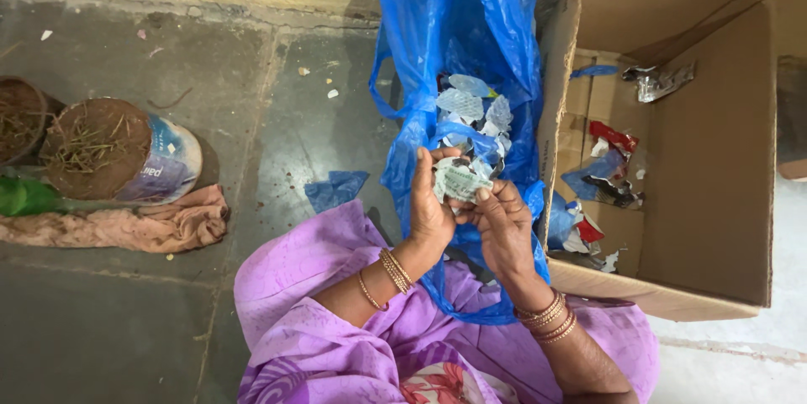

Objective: The person sits on the floor and sorts small waste items from a blue plastic bag into a cardboard box. They handle various pieces of paper, plastic wrappers, and foil by hand, separating and placing them into the box.

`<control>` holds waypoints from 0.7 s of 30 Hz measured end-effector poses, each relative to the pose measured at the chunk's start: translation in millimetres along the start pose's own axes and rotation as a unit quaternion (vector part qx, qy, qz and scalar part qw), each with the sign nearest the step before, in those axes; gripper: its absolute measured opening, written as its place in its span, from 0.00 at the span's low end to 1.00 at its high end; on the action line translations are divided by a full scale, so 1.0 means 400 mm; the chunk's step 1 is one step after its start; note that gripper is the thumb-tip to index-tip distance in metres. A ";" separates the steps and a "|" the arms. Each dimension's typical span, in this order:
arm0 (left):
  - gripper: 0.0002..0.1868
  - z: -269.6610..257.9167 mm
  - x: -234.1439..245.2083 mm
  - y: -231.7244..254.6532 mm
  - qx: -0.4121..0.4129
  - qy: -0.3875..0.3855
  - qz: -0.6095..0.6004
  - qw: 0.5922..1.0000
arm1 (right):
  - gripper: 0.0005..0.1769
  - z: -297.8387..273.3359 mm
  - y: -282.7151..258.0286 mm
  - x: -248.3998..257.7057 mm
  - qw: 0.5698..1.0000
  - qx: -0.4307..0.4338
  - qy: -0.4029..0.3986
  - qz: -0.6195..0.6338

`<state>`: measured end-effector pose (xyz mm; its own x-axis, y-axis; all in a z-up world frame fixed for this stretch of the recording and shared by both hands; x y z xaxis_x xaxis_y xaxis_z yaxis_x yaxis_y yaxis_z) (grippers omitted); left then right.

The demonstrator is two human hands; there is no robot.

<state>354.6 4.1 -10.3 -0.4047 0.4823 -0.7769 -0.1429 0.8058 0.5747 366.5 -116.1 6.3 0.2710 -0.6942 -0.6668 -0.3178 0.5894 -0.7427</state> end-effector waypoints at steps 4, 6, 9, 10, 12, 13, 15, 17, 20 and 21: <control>0.24 -0.008 -0.006 -0.016 0.016 -0.033 -0.008 0.999 | 0.09 0.001 0.003 0.008 1.000 -0.003 0.009 -0.015; 0.24 -0.008 -0.008 -0.017 0.006 -0.044 -0.014 0.999 | 0.11 0.000 0.001 0.012 1.000 0.002 0.018 -0.008; 0.25 -0.012 -0.018 -0.013 0.001 -0.073 -0.020 0.997 | 0.15 0.000 -0.001 0.011 1.000 0.008 0.020 -0.007; 0.25 -0.015 -0.024 -0.011 0.002 -0.085 -0.021 0.996 | 0.16 -0.001 -0.001 0.010 1.000 0.008 0.019 -0.009; 0.26 -0.017 -0.030 -0.014 0.024 -0.084 -0.016 0.996 | 0.17 -0.001 -0.002 0.011 1.000 0.008 0.020 -0.018; 0.26 -0.017 -0.033 -0.016 0.035 -0.083 -0.014 0.996 | 0.18 -0.001 -0.001 0.013 1.000 0.007 0.021 -0.022; 0.26 -0.016 -0.038 -0.016 0.047 -0.080 -0.009 0.996 | 0.17 0.001 0.001 0.021 0.999 0.005 0.027 -0.027; 0.25 -0.017 -0.046 -0.013 0.046 -0.088 -0.004 0.995 | 0.16 0.002 0.002 0.028 0.999 0.001 0.024 -0.029; 0.22 -0.021 -0.049 -0.003 0.029 -0.093 0.019 0.995 | 0.15 0.002 0.002 0.022 0.999 -0.010 0.010 -0.032; 0.20 -0.021 -0.043 -0.002 0.024 -0.079 0.040 0.996 | 0.16 0.000 -0.001 0.018 0.999 -0.016 0.009 -0.036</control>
Point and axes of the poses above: each hand's wrist, its own z-axis towards the middle knuckle, its own x-axis out of the back of the hand, y = z × x, the point moved 7 cm from there along z, towards the middle knuckle, and after that the axes turned 8 degrees about z, right-handed, at the moved point
